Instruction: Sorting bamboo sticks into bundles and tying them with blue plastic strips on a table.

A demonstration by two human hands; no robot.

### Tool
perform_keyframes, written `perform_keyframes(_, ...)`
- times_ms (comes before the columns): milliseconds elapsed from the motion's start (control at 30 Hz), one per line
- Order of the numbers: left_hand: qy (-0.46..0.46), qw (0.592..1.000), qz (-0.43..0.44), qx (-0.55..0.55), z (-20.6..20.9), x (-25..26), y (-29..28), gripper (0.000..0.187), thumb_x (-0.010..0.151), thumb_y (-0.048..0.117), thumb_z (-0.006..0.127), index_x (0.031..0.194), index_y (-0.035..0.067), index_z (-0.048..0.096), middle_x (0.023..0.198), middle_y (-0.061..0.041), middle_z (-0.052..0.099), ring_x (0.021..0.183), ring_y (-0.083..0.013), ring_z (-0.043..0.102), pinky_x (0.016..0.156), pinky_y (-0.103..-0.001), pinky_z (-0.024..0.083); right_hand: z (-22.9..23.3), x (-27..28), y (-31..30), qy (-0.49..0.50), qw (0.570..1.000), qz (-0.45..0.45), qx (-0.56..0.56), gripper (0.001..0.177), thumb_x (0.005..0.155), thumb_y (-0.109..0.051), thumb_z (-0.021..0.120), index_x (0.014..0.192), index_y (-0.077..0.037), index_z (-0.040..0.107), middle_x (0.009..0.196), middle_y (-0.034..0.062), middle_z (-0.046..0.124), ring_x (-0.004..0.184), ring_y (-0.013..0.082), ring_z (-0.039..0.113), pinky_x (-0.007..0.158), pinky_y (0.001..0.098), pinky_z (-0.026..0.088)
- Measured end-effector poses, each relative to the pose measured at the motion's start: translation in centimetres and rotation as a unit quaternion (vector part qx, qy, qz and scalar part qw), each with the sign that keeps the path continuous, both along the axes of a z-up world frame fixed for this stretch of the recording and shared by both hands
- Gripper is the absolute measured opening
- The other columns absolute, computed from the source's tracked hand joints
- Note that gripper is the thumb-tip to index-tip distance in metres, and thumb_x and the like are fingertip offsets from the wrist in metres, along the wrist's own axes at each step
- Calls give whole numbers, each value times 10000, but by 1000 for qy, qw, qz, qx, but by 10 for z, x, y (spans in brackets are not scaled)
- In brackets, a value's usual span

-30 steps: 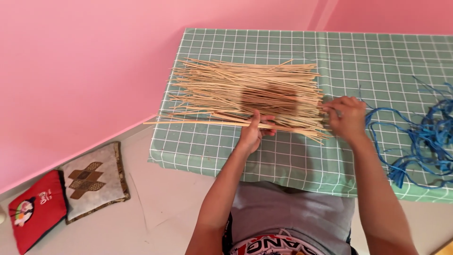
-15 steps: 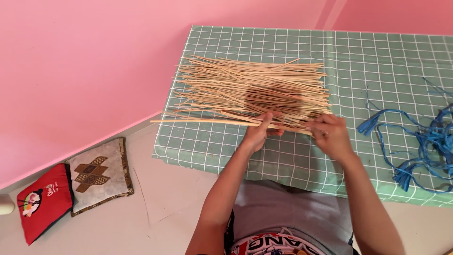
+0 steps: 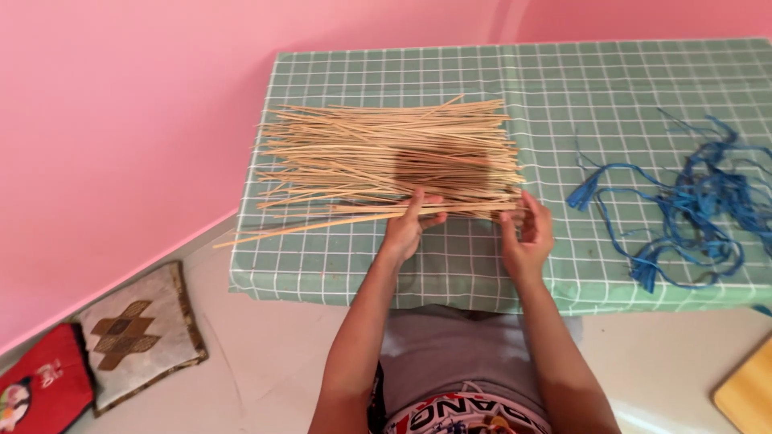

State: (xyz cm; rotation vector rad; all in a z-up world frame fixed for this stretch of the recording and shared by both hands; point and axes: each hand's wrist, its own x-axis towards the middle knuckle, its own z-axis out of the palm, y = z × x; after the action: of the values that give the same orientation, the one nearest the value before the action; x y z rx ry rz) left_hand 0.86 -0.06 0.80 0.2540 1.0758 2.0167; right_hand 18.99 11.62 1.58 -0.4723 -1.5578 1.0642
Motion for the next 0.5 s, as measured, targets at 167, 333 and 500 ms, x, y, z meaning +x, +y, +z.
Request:
perform_keyframes(167,0,1000,5,4,13,1,-2,441,1001,356,678,1016,-80,742,1026,-249,756,770,-341,768,689,-422,691,-8,2,2,22,998,-13,-55,482,956,72,727,1405,33,557,1102,171,648,866,214,709,702,284,587)
perform_keyframes(333,7,1000,6,12,-17,-2,4,371,1002,265,695,976,-102,740,990,-291,748,780,-385,764,706,-463,686,-8,3,-2,42,995,-26,-86,401,948,78,738,1323,31,605,1022,193,708,808,216,721,644,306,606)
perform_keyframes(500,10,1000,18,18,-13,0,3,336,991,228,710,905,-95,744,902,-272,754,737,-365,765,669,-428,693,4,3,-7,44,991,-35,-124,217,962,26,753,1165,25,677,1011,191,758,782,165,726,646,295,624)
